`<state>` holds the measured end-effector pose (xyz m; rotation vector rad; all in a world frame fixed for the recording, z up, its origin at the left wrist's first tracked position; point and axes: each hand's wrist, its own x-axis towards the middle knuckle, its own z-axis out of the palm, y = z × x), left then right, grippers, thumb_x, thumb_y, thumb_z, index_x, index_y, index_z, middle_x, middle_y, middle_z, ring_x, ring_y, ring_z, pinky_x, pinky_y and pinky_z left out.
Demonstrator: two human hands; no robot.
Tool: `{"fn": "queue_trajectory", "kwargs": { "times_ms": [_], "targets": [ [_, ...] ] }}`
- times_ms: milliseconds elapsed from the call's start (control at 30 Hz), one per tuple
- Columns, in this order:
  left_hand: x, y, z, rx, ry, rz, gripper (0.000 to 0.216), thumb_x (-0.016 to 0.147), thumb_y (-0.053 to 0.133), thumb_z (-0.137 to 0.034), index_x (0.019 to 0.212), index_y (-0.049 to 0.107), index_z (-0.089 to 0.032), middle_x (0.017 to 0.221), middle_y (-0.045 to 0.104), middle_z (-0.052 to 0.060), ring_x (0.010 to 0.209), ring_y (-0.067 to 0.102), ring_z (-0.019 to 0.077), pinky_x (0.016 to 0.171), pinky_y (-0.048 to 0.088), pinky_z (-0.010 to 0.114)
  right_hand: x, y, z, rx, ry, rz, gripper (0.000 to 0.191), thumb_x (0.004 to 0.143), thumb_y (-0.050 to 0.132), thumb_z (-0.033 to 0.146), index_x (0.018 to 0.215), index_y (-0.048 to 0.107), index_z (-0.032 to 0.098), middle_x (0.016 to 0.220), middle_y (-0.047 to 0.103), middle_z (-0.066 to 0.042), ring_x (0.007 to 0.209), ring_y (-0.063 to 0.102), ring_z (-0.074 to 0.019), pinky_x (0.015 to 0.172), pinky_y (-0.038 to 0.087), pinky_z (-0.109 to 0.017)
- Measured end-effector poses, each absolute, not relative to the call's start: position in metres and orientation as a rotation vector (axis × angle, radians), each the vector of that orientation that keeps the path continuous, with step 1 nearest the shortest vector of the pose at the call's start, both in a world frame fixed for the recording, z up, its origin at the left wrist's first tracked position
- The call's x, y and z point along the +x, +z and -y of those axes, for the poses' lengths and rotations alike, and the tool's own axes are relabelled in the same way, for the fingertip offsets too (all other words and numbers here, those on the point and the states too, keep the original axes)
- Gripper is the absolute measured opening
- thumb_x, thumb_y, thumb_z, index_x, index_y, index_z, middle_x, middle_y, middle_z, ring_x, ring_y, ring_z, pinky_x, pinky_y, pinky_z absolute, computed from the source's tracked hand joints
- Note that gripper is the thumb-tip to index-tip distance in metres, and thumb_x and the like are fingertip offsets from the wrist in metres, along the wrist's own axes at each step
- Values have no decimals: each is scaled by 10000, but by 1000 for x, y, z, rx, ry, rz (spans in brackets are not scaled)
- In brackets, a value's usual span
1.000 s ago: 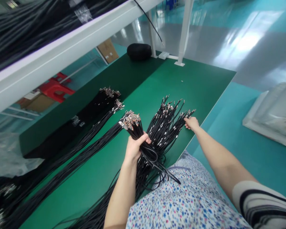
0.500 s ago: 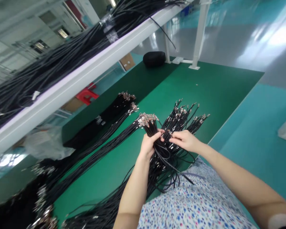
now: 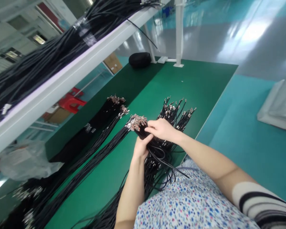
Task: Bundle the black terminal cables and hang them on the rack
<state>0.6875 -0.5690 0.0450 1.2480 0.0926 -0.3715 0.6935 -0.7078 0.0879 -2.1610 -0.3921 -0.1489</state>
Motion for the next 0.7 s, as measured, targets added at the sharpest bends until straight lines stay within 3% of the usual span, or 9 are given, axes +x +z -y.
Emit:
{"fn": "queue_trajectory", "kwargs": {
  "times_ms": [67, 200, 367, 500, 700],
  "targets": [
    [684, 47, 568, 1231, -405, -53, 349, 572, 740, -252, 879, 618, -137, 793, 643, 49, 716, 603, 151, 720, 473, 281, 695, 83, 704, -2136, -78, 428, 304, 825, 482, 358, 597, 503, 159, 496, 484, 37, 477, 412, -67, 516, 261, -201],
    [685, 48, 567, 1256, -443, 38, 214, 621, 702, -262, 664, 546, -122, 497, 498, -21, 488, 505, 97, 585, 451, 272, 702, 41, 730, -2016, 61, 262, 380, 784, 487, 499, 630, 553, 158, 510, 527, 25, 489, 461, -77, 514, 307, -193],
    [706, 36, 582, 1286, -430, -93, 224, 608, 704, -230, 687, 523, -123, 484, 498, -26, 461, 502, 105, 534, 441, 276, 713, -47, 821, -2186, 74, -817, 361, 757, 510, 479, 669, 596, 140, 562, 595, -38, 513, 527, -117, 538, 370, -229],
    [724, 20, 599, 1303, -545, -150, 256, 584, 718, -261, 673, 532, -109, 491, 521, -13, 450, 514, 112, 522, 452, 280, 717, -88, 853, -2088, 345, -940, 467, 747, 485, 537, 553, 568, 120, 505, 587, -72, 412, 509, -110, 507, 412, -243],
    [729, 12, 603, 1309, -585, -173, 253, 577, 723, -269, 622, 548, -93, 508, 546, 7, 466, 536, 116, 512, 464, 269, 729, -89, 839, -2031, 376, -844, 258, 733, 536, 281, 530, 535, 122, 483, 581, -55, 357, 492, -92, 458, 417, -224]
  ]
}}
